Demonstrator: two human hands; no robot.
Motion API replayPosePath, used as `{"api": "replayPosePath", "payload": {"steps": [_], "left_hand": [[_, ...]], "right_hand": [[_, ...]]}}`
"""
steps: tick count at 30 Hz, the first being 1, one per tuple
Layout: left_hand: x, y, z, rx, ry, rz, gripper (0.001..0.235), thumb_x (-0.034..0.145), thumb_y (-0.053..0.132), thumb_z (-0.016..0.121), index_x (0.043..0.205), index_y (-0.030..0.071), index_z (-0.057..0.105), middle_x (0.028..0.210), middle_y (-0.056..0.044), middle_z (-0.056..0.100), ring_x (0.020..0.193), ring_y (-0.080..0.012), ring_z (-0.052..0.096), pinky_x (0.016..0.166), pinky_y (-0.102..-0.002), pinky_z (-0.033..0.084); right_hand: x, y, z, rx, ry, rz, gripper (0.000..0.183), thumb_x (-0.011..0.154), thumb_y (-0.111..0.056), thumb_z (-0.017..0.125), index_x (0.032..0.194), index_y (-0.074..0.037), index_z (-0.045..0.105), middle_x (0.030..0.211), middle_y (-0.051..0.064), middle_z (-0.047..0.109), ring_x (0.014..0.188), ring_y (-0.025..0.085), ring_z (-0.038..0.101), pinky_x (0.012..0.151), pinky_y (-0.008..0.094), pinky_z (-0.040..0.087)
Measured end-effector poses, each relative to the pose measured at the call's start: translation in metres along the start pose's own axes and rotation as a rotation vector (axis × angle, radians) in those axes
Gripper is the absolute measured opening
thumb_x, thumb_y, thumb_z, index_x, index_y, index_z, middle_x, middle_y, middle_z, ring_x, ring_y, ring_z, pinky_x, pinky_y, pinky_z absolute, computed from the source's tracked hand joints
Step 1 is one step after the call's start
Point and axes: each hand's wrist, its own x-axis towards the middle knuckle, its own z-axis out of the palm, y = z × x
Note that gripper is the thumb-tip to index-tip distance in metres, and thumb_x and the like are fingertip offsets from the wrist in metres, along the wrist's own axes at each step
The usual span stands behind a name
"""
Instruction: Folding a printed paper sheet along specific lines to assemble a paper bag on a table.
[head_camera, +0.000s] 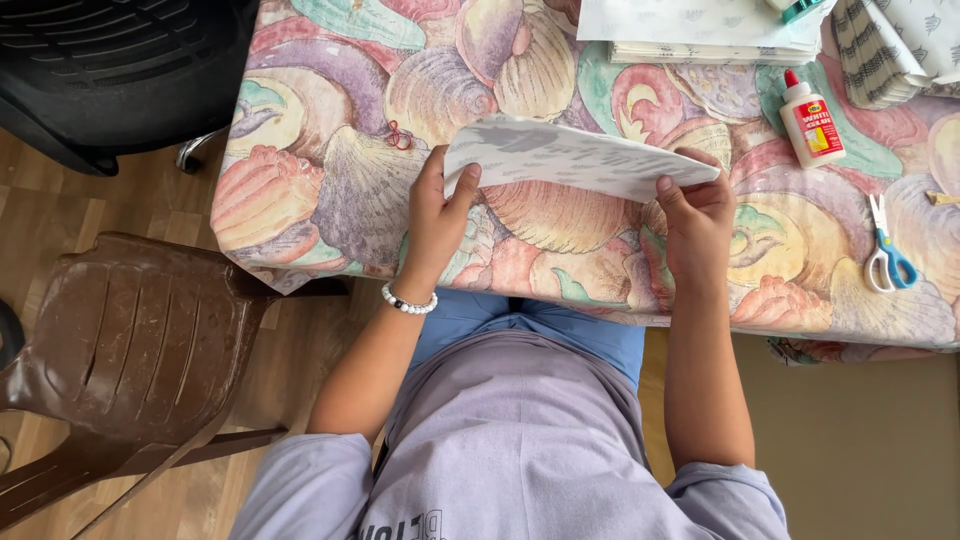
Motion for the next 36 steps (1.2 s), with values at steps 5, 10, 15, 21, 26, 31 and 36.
{"api": "replayPosePath", "payload": {"steps": [5, 10, 15, 21, 26, 31, 36], "left_hand": [[-0.001, 0.011, 0.009, 0.037, 0.040, 0.027, 0.027, 0.108, 0.026, 0.056, 0.118, 0.002, 0.063, 0.103, -0.014, 0.070, 0.103, -0.0226, 0.066, 0.095, -0.046, 0.052], [0.007, 0.009, 0.008, 0.079, 0.099, 0.052, 0.022, 0.105, 0.027, 0.060, 0.110, 0.007, 0.066, 0.093, -0.012, 0.071, 0.094, -0.0214, 0.069, 0.087, -0.043, 0.055], [0.006, 0.008, 0.013, 0.096, 0.131, 0.065, 0.024, 0.106, 0.027, 0.058, 0.110, 0.005, 0.065, 0.093, -0.015, 0.071, 0.093, -0.0245, 0.070, 0.086, -0.044, 0.056], [-0.001, -0.010, 0.013, 0.055, 0.111, -0.009, 0.019, 0.105, 0.006, 0.049, 0.117, 0.000, 0.063, 0.091, -0.011, 0.065, 0.082, -0.0187, 0.065, 0.087, -0.040, 0.058], [0.016, 0.018, -0.002, 0.071, 0.055, 0.037, 0.017, 0.103, 0.006, 0.053, 0.115, 0.001, 0.065, 0.096, -0.019, 0.071, 0.105, -0.0284, 0.068, 0.092, -0.049, 0.053], [0.019, 0.045, -0.013, 0.063, -0.060, -0.031, 0.017, 0.102, 0.006, 0.055, 0.116, 0.006, 0.065, 0.101, -0.016, 0.071, 0.109, -0.0221, 0.064, 0.097, -0.048, 0.050], [0.025, 0.010, -0.029, -0.043, -0.134, -0.462, 0.011, 0.104, 0.015, 0.056, 0.111, 0.008, 0.060, 0.070, -0.012, 0.061, 0.041, -0.0184, 0.058, 0.026, -0.022, 0.035]], "right_hand": [[0.004, -0.005, 0.014, -0.001, 0.047, 0.027, 0.020, 0.102, -0.006, 0.072, 0.119, -0.003, 0.062, 0.106, 0.009, 0.070, 0.104, 0.019, 0.071, 0.096, 0.043, 0.064], [0.009, 0.000, 0.017, -0.001, 0.046, 0.023, 0.021, 0.104, -0.009, 0.071, 0.123, -0.004, 0.063, 0.109, 0.012, 0.070, 0.107, 0.021, 0.071, 0.098, 0.045, 0.063], [0.017, 0.029, -0.002, 0.000, 0.079, 0.042, 0.022, 0.103, -0.010, 0.071, 0.123, -0.004, 0.064, 0.108, 0.012, 0.073, 0.107, 0.023, 0.073, 0.097, 0.045, 0.063], [0.022, 0.020, -0.002, -0.036, 0.051, 0.121, 0.019, 0.104, -0.013, 0.071, 0.119, -0.003, 0.066, 0.102, 0.009, 0.075, 0.101, 0.015, 0.072, 0.092, 0.036, 0.064], [0.023, -0.001, -0.013, -0.079, 0.023, 0.200, 0.017, 0.100, -0.011, 0.076, 0.110, -0.002, 0.068, 0.090, 0.007, 0.075, 0.084, 0.012, 0.076, 0.077, 0.028, 0.067], [0.007, -0.054, 0.013, -0.048, 0.038, 0.252, 0.017, 0.093, -0.006, 0.079, 0.105, 0.000, 0.069, 0.082, 0.007, 0.074, 0.073, 0.013, 0.077, 0.068, 0.025, 0.066], [-0.005, -0.080, 0.028, -0.014, 0.032, 0.284, 0.015, 0.092, -0.004, 0.079, 0.102, 0.002, 0.069, 0.081, 0.010, 0.075, 0.073, 0.018, 0.078, 0.065, 0.028, 0.067]]}}
